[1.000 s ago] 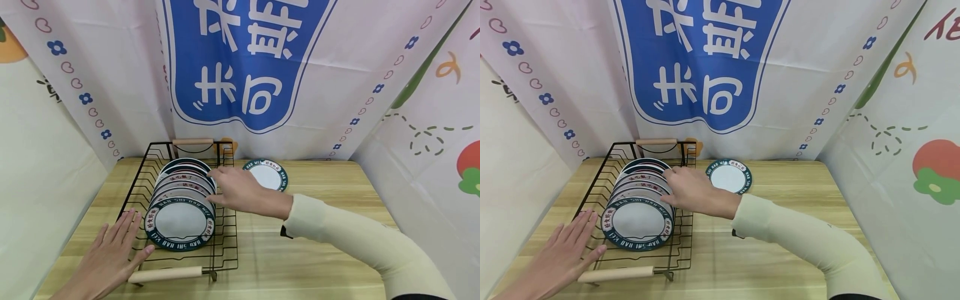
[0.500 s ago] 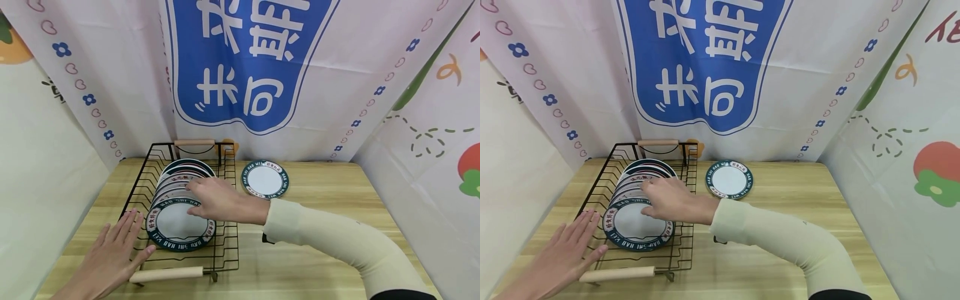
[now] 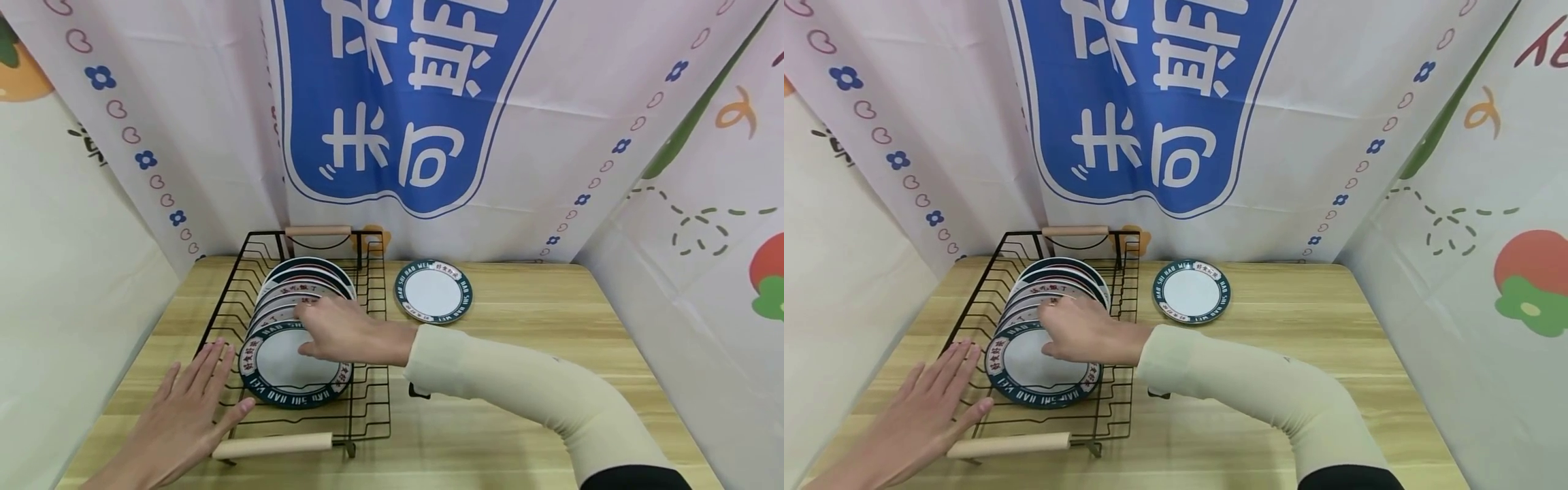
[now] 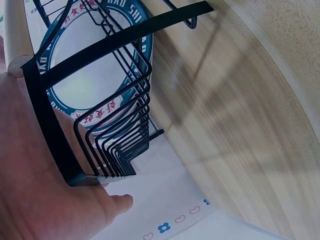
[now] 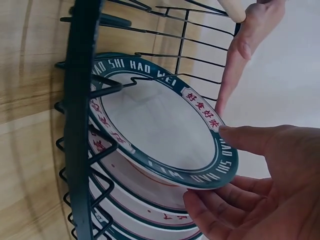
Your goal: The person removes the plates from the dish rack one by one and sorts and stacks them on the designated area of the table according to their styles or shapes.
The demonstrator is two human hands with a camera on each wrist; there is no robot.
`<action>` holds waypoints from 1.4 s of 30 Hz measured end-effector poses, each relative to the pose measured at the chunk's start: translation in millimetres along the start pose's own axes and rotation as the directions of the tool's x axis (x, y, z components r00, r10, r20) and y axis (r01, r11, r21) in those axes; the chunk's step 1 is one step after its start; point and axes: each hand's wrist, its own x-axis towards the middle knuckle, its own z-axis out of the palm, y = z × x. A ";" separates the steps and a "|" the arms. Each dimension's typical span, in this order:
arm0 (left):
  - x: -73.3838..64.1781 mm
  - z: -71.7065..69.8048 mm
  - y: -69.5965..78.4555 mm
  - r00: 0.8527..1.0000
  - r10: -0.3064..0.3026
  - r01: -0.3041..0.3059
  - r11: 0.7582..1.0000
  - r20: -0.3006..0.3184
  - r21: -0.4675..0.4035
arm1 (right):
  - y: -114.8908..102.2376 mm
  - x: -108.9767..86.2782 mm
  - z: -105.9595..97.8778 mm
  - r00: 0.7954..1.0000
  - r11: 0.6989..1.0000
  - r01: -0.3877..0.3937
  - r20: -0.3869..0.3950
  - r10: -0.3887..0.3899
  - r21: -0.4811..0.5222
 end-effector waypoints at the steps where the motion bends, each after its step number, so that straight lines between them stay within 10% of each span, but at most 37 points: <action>1: 0.3 0.0 0.1 1.000 0.002 -0.002 1.000 -0.002 0.002 | -0.2 0.9 0.8 1.000 1.000 0.000 0.005 0.000 -0.005; 42: 0.9 0.7 0.6 1.000 -0.006 0.006 1.000 -0.003 0.005 | 8.0 14.1 14.9 0.993 0.993 0.119 0.001 -0.119 -0.025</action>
